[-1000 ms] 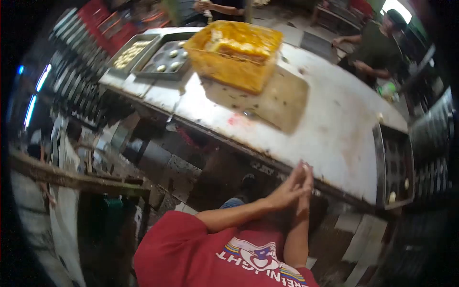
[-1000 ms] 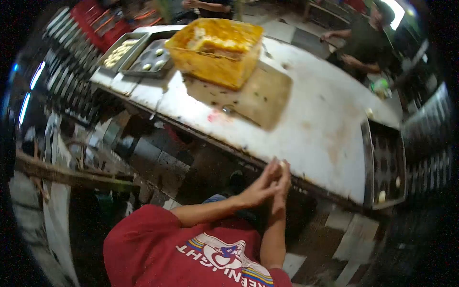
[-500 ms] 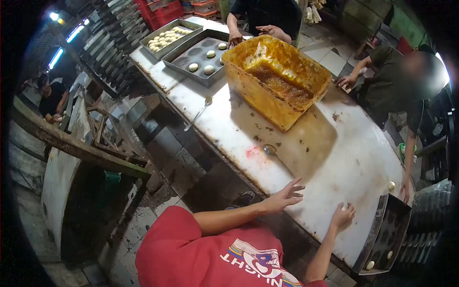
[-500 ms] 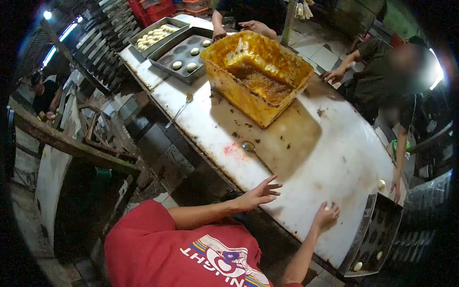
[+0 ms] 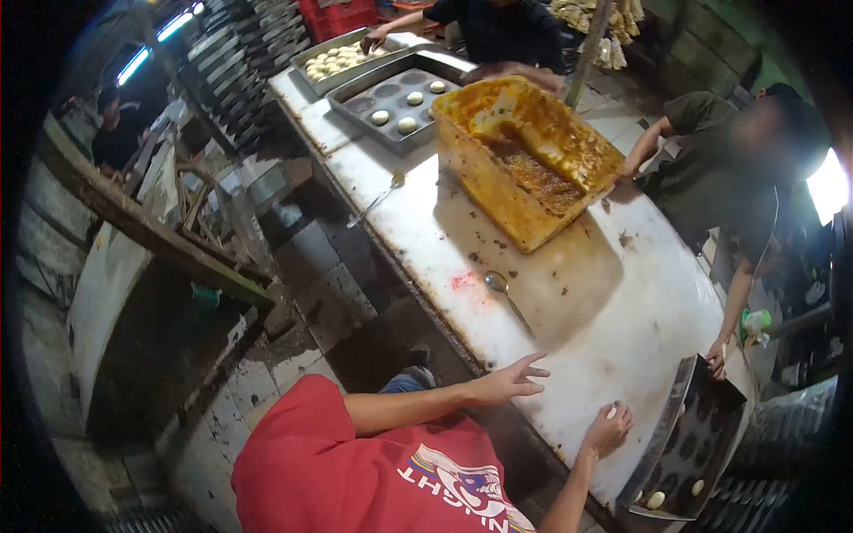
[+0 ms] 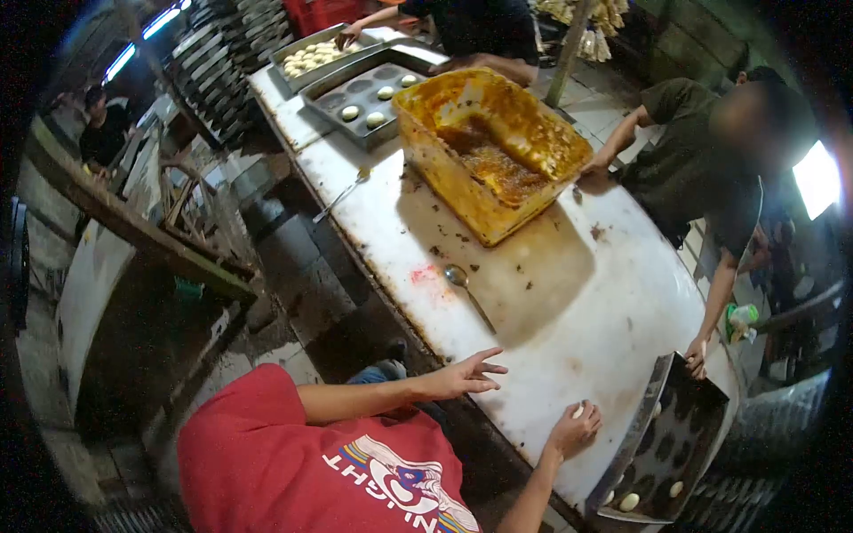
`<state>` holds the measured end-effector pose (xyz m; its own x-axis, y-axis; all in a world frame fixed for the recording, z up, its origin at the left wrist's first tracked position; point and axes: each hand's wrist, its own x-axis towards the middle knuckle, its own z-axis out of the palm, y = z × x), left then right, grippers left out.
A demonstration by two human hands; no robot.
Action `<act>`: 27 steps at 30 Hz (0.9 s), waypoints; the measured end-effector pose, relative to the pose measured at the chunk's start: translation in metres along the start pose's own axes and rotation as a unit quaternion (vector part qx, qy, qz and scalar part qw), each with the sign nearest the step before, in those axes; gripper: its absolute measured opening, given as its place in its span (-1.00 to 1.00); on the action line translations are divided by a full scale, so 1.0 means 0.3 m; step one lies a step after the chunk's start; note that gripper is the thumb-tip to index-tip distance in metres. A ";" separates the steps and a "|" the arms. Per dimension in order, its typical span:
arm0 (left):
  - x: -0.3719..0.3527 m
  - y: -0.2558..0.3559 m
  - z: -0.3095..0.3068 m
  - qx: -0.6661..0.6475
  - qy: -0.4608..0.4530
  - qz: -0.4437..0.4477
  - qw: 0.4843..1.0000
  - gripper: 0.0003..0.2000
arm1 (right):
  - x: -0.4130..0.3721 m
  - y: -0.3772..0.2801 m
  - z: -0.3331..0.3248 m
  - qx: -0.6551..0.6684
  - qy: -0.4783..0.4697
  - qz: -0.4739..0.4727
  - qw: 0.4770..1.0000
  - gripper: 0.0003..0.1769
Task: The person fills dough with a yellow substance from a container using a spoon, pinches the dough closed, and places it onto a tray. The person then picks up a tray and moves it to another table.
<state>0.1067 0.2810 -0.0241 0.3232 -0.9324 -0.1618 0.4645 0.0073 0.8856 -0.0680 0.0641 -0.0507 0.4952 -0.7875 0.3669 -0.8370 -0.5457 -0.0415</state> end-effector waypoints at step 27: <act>-0.917 0.710 -1.723 -0.207 -0.060 0.153 0.964 -0.35 | 0.175 -1.626 -0.366 0.742 -0.446 0.045 0.498 -0.41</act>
<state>0.5429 0.7259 -0.0160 0.4111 -0.8984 0.1543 0.6599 0.4101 0.6296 0.3407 0.3205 0.0907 0.9319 -0.2804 -0.2301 -0.0991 0.4134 -0.9051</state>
